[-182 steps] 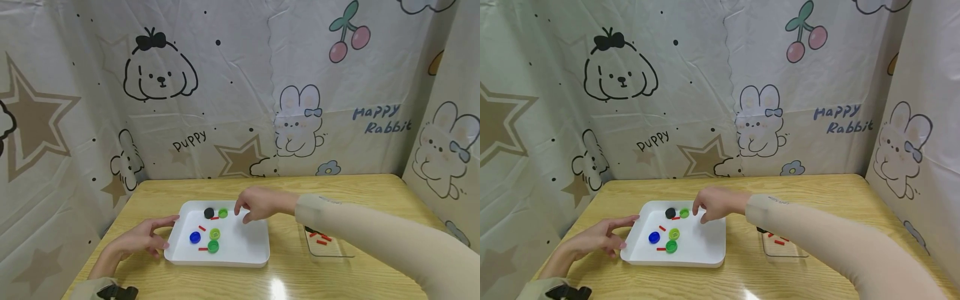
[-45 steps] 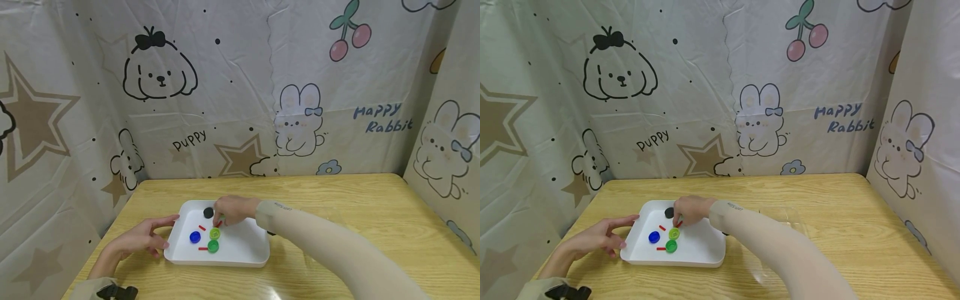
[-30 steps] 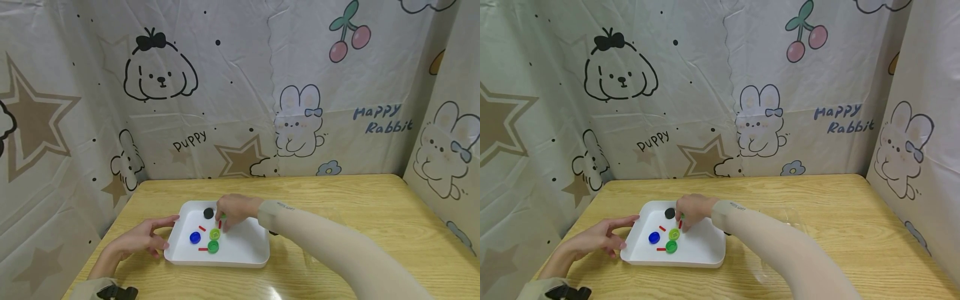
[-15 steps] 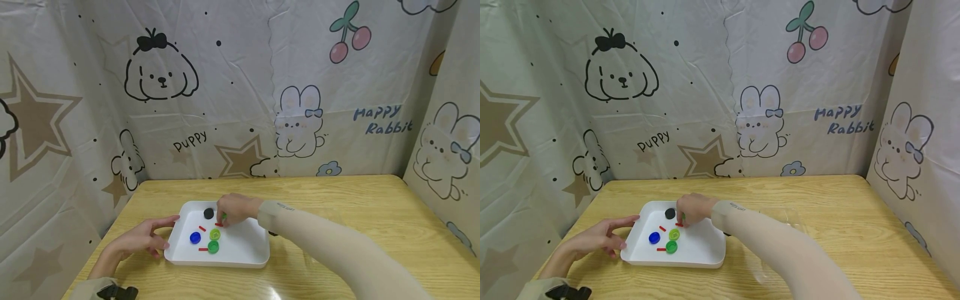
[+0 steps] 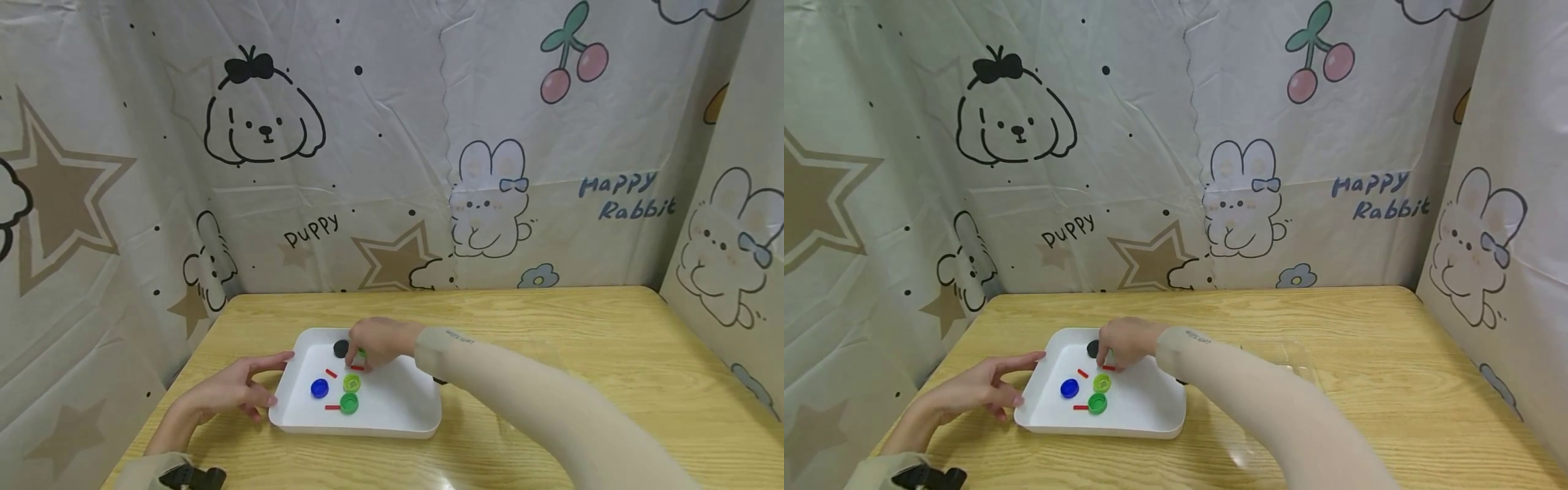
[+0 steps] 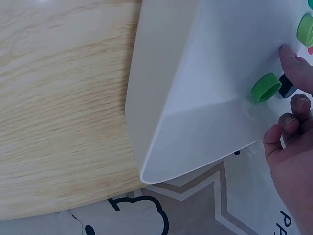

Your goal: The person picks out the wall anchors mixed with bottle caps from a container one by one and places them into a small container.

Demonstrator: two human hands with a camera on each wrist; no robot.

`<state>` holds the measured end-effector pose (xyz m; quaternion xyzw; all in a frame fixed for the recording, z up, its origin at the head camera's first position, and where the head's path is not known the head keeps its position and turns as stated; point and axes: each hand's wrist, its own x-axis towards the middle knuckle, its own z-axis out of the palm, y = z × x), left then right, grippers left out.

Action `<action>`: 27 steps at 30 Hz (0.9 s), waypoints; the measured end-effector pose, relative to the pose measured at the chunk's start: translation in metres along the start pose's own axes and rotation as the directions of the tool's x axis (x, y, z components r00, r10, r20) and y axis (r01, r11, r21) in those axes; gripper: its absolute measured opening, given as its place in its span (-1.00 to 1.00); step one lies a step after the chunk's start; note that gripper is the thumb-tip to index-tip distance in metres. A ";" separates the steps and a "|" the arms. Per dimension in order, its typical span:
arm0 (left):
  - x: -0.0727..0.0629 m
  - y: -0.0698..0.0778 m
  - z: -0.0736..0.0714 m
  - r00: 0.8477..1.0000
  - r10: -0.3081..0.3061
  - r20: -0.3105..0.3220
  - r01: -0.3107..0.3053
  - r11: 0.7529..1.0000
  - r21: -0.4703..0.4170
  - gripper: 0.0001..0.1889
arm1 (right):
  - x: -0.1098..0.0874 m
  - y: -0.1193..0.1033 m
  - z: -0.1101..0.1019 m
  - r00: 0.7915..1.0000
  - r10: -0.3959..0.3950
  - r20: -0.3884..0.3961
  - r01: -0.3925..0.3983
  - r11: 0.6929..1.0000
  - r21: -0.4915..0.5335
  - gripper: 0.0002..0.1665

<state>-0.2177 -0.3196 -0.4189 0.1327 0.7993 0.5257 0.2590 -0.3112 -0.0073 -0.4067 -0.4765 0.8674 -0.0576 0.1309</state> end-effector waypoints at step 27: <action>-0.003 0.005 0.003 1.000 0.007 -0.002 -0.007 1.000 -0.011 -0.07 | -0.001 0.001 -0.001 0.999 0.030 0.039 -0.031 0.999 0.013 -0.53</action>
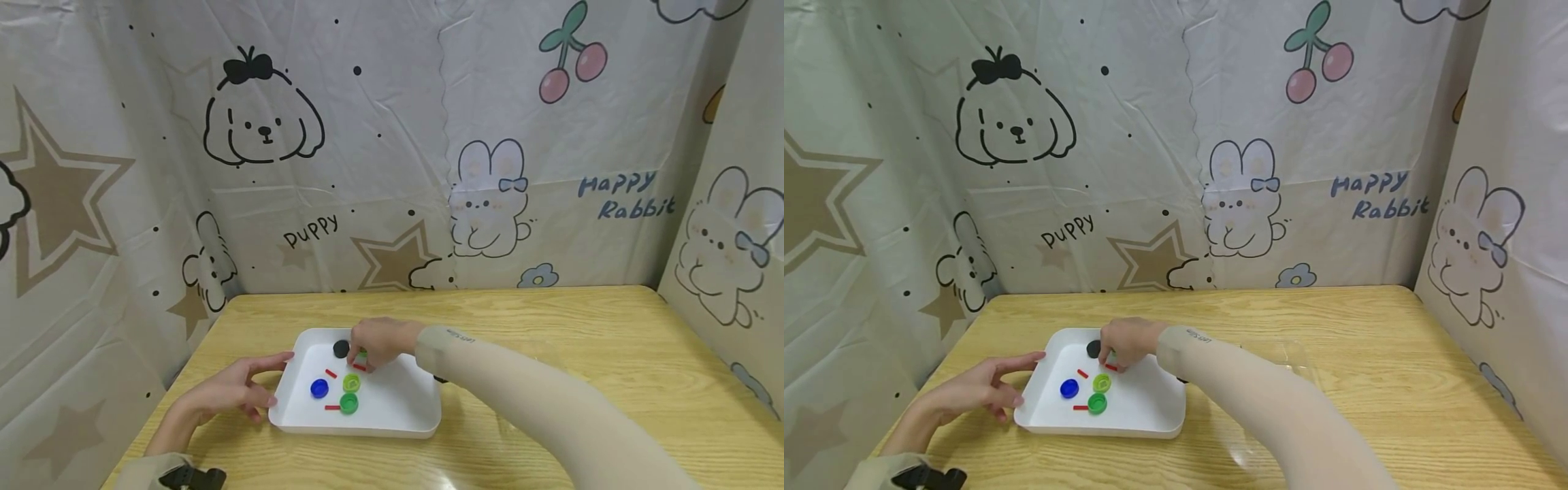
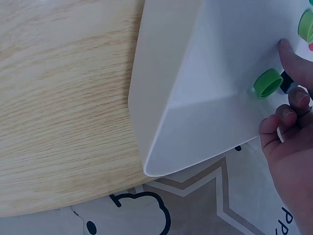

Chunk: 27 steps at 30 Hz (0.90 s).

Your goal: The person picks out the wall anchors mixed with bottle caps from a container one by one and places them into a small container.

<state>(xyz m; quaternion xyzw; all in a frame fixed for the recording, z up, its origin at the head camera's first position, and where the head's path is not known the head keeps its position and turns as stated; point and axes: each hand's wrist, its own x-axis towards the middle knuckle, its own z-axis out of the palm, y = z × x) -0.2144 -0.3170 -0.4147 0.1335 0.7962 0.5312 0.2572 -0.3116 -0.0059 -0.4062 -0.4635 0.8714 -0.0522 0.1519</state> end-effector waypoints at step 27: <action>0.000 -0.001 0.000 1.000 0.000 -0.011 0.001 1.000 0.006 -0.06 | -0.007 0.000 -0.003 0.998 -0.059 -0.003 0.059 0.997 0.054 -0.66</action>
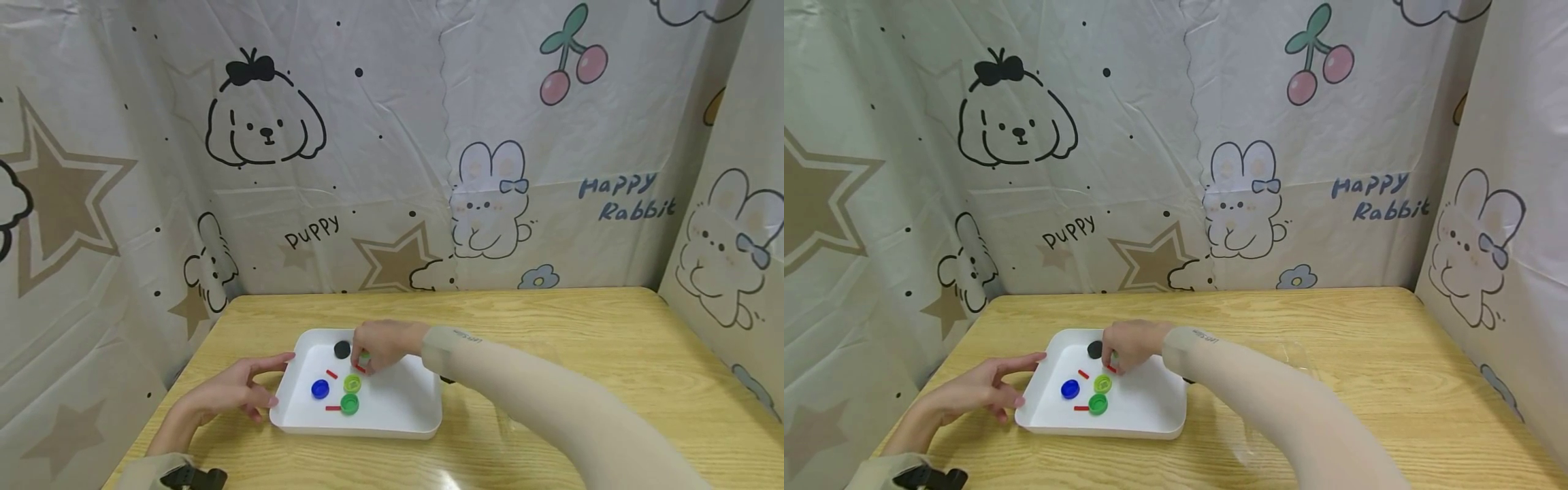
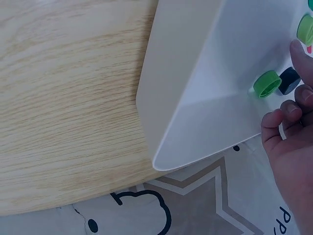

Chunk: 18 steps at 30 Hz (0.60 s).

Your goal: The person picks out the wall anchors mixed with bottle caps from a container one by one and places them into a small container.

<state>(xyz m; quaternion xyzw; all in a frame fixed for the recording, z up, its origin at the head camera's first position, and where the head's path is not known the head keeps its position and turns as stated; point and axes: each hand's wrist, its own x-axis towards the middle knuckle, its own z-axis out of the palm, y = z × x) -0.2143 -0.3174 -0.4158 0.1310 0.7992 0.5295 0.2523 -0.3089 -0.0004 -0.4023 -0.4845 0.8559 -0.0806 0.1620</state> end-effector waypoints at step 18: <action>0.001 -0.003 -0.001 1.000 0.007 0.008 -0.007 1.000 0.006 -0.07 | -0.023 0.007 -0.011 0.994 -0.098 -0.050 0.104 0.981 0.161 -0.71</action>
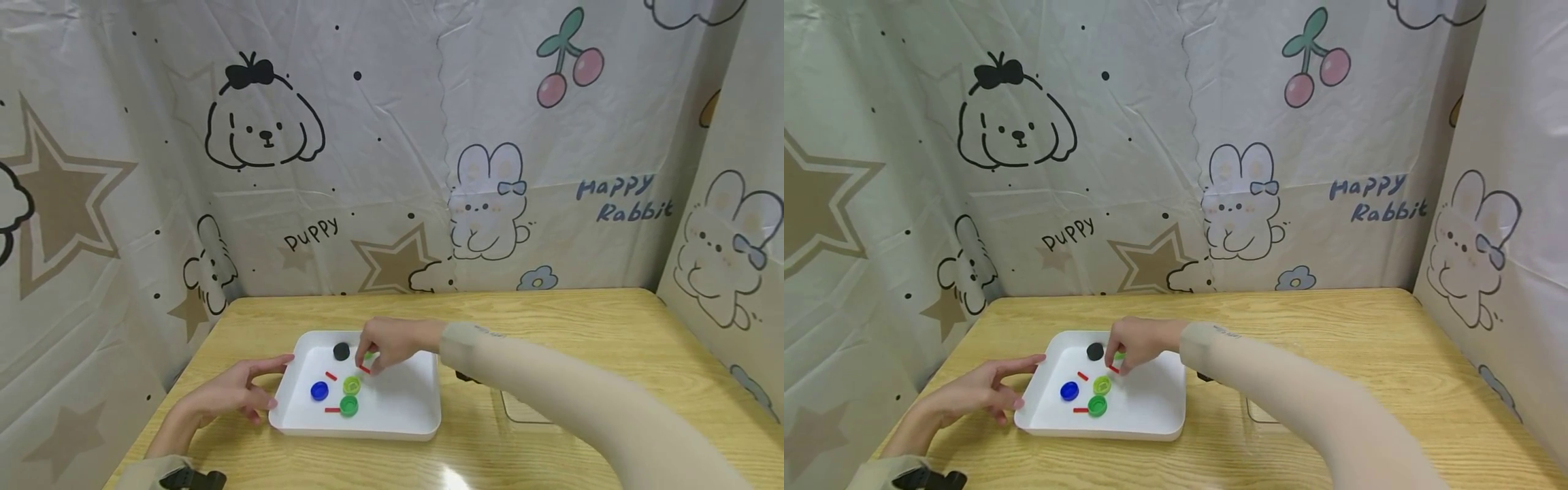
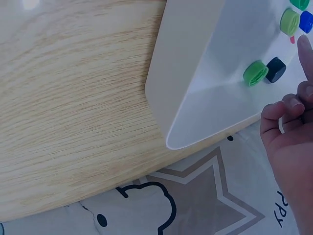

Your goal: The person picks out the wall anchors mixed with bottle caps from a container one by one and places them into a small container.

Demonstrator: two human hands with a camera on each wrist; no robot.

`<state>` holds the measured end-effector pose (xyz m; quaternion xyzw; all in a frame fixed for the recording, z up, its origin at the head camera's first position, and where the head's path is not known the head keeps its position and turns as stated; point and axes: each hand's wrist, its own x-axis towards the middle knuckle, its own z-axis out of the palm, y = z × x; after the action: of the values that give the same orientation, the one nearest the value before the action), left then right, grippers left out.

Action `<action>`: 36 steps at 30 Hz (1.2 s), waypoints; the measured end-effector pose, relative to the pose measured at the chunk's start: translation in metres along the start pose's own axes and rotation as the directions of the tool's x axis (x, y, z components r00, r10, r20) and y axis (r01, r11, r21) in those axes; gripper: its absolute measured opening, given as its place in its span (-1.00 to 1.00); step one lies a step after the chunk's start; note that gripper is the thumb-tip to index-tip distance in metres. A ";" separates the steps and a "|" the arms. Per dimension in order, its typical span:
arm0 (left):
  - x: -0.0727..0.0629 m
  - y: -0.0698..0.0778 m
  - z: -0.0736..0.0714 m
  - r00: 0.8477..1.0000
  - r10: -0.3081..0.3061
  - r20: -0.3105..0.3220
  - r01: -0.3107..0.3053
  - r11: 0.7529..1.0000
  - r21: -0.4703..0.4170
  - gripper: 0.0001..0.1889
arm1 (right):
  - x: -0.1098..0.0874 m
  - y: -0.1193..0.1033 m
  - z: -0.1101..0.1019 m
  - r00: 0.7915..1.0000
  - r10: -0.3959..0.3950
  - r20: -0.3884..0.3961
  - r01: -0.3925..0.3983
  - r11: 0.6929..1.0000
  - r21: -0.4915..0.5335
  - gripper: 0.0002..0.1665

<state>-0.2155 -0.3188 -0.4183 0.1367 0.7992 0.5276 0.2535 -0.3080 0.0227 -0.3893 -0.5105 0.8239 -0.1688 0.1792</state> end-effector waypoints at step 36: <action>0.000 -0.002 0.001 1.000 0.009 -0.010 -0.010 1.000 -0.019 -0.08 | -0.074 -0.013 -0.016 0.985 -0.139 -0.102 0.163 0.942 0.295 -0.73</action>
<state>-0.2149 -0.3188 -0.4200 0.1356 0.7947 0.5369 0.2484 -0.2743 0.0858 -0.3601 -0.5316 0.7533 -0.3262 0.2086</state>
